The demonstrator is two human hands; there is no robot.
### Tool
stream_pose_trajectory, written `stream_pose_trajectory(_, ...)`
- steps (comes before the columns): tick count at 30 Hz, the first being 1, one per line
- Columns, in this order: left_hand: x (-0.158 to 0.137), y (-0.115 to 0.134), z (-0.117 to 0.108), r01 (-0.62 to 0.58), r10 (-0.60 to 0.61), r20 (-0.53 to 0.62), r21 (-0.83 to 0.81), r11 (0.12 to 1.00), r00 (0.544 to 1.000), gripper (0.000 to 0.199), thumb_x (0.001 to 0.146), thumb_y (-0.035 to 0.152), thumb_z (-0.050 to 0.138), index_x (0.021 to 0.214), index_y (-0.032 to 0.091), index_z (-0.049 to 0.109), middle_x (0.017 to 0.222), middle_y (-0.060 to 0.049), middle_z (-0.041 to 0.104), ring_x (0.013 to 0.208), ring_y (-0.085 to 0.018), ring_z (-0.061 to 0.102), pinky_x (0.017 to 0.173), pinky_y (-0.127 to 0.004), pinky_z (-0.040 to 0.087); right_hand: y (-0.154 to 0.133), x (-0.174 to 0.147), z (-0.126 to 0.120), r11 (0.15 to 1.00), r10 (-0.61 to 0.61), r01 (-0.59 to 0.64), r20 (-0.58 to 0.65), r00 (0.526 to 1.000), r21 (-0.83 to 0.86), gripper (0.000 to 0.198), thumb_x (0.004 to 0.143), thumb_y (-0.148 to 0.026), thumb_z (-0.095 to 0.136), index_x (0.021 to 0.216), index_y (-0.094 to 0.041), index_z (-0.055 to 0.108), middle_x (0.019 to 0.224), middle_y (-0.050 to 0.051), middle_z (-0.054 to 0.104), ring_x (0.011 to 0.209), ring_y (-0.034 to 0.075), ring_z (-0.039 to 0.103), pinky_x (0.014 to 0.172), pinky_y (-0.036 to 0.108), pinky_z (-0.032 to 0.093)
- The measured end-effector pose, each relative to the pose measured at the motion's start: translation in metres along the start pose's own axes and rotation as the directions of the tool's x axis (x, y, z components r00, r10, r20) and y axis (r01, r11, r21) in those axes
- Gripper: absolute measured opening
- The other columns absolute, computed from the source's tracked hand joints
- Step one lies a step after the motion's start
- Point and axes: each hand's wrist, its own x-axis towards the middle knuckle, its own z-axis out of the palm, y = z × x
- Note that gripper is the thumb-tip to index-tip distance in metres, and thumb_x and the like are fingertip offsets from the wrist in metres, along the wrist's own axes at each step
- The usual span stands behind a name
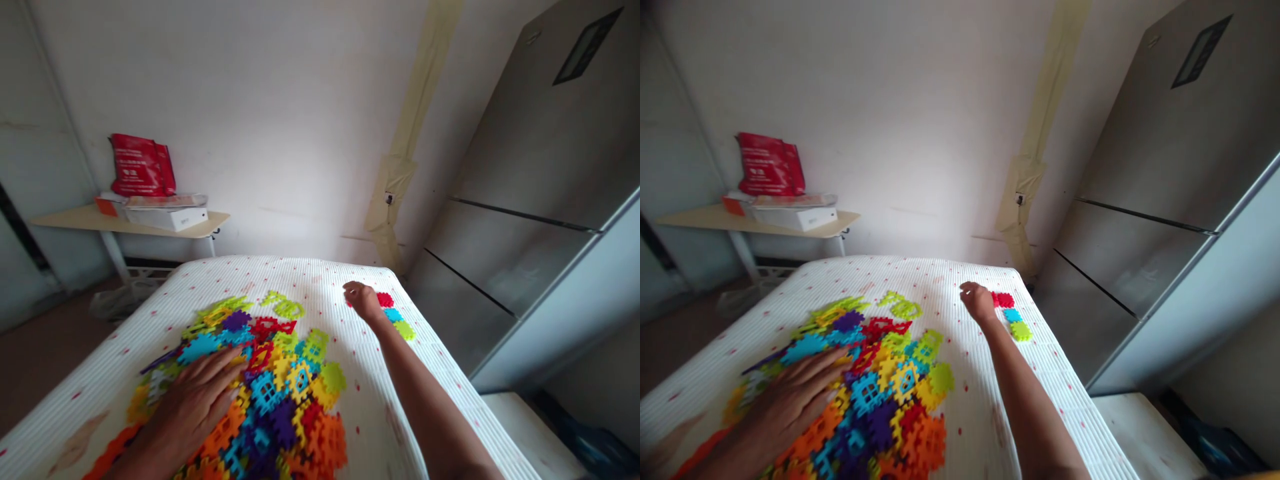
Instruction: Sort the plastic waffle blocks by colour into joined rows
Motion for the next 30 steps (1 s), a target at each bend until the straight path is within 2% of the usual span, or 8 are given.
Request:
stream_pose_trajectory(2,-0.001,0.000,0.001,0.007,-0.007,-0.002,-0.006,1.000,1.000,0.033,0.085,0.037,0.047,0.115,0.035,0.061,0.131,0.002,0.056,0.117,-0.020,0.052,0.098,-0.035,0.042,-0.028,-0.011,0.016,0.978,-0.199,0.191,0.119,0.973,0.080,0.032,0.078,-0.013,0.049,0.100,-0.025,0.069,0.101,-0.001,0.069,0.089,0.016,0.063,0.080,0.023,0.045)
stream_pose_trajectory(4,-0.001,0.000,0.001,0.002,-0.002,-0.013,-0.022,1.000,1.000,0.033,0.085,0.037,0.047,0.115,0.035,0.060,0.131,0.002,0.056,0.116,-0.020,0.053,0.099,-0.034,0.041,-0.050,-0.021,0.033,0.942,-0.333,0.311,0.233,0.914,0.126,0.039,0.073,-0.007,0.049,0.098,-0.027,0.070,0.103,-0.004,0.069,0.092,0.015,0.063,0.084,0.023,0.045)
stream_pose_trajectory(7,0.000,0.002,0.001,-0.008,0.008,-0.032,-0.011,1.000,0.999,0.033,0.085,0.037,0.047,0.116,0.035,0.060,0.131,0.002,0.056,0.116,-0.019,0.052,0.099,-0.034,0.041,-0.069,-0.028,0.059,0.896,-0.444,0.429,0.304,0.843,0.118,0.052,0.066,-0.001,0.047,0.104,-0.029,0.069,0.111,-0.005,0.066,0.102,0.016,0.058,0.090,0.025,0.043)
stream_pose_trajectory(10,0.000,0.001,0.004,-0.024,0.025,-0.047,0.025,0.999,0.999,0.033,0.085,0.037,0.047,0.116,0.034,0.059,0.131,0.002,0.056,0.116,-0.020,0.052,0.098,-0.035,0.041,-0.073,-0.027,0.078,0.866,-0.493,0.492,0.322,0.808,0.091,0.056,0.065,0.002,0.046,0.110,-0.026,0.067,0.116,-0.004,0.064,0.107,0.017,0.055,0.092,0.025,0.041)
stream_pose_trajectory(15,-0.002,-0.002,0.009,-0.049,0.051,-0.050,0.044,0.998,0.997,0.034,0.085,0.037,0.047,0.117,0.034,0.058,0.131,0.002,0.056,0.116,-0.021,0.052,0.097,-0.036,0.041,-0.071,-0.026,0.093,0.887,-0.447,0.459,0.323,0.834,0.045,0.044,0.074,-0.003,0.050,0.110,-0.022,0.066,0.112,-0.001,0.066,0.103,0.017,0.056,0.090,0.023,0.041)
stream_pose_trajectory(20,-0.003,-0.004,0.010,-0.066,0.069,-0.051,0.073,0.995,0.996,0.034,0.085,0.037,0.047,0.118,0.034,0.057,0.131,0.000,0.056,0.116,-0.020,0.052,0.097,-0.037,0.041,-0.066,-0.025,0.086,0.919,-0.389,0.393,0.239,0.890,0.031,0.030,0.082,-0.015,0.052,0.107,-0.024,0.067,0.106,-0.001,0.068,0.097,0.016,0.058,0.084,0.022,0.042)
stream_pose_trajectory(25,-0.004,-0.006,0.012,-0.087,0.092,-0.057,0.079,0.993,0.994,0.035,0.085,0.039,0.049,0.118,0.034,0.056,0.131,0.002,0.056,0.116,-0.020,0.052,0.096,-0.036,0.042,-0.045,-0.006,0.067,0.968,-0.191,0.214,0.171,0.967,-0.132,0.035,0.090,-0.019,0.040,0.118,-0.024,0.059,0.114,0.002,0.065,0.102,0.016,0.058,0.085,0.023,0.042)
stream_pose_trajectory(30,-0.004,-0.008,0.012,-0.097,0.103,-0.068,0.083,0.992,0.992,0.036,0.084,0.041,0.050,0.119,0.035,0.056,0.130,0.002,0.056,0.116,-0.020,0.053,0.094,-0.036,0.044,-0.018,0.017,0.050,0.956,-0.037,0.090,0.190,0.981,-0.280,0.038,0.086,-0.015,0.040,0.116,-0.026,0.061,0.109,0.006,0.066,0.097,0.020,0.060,0.079,0.029,0.044)
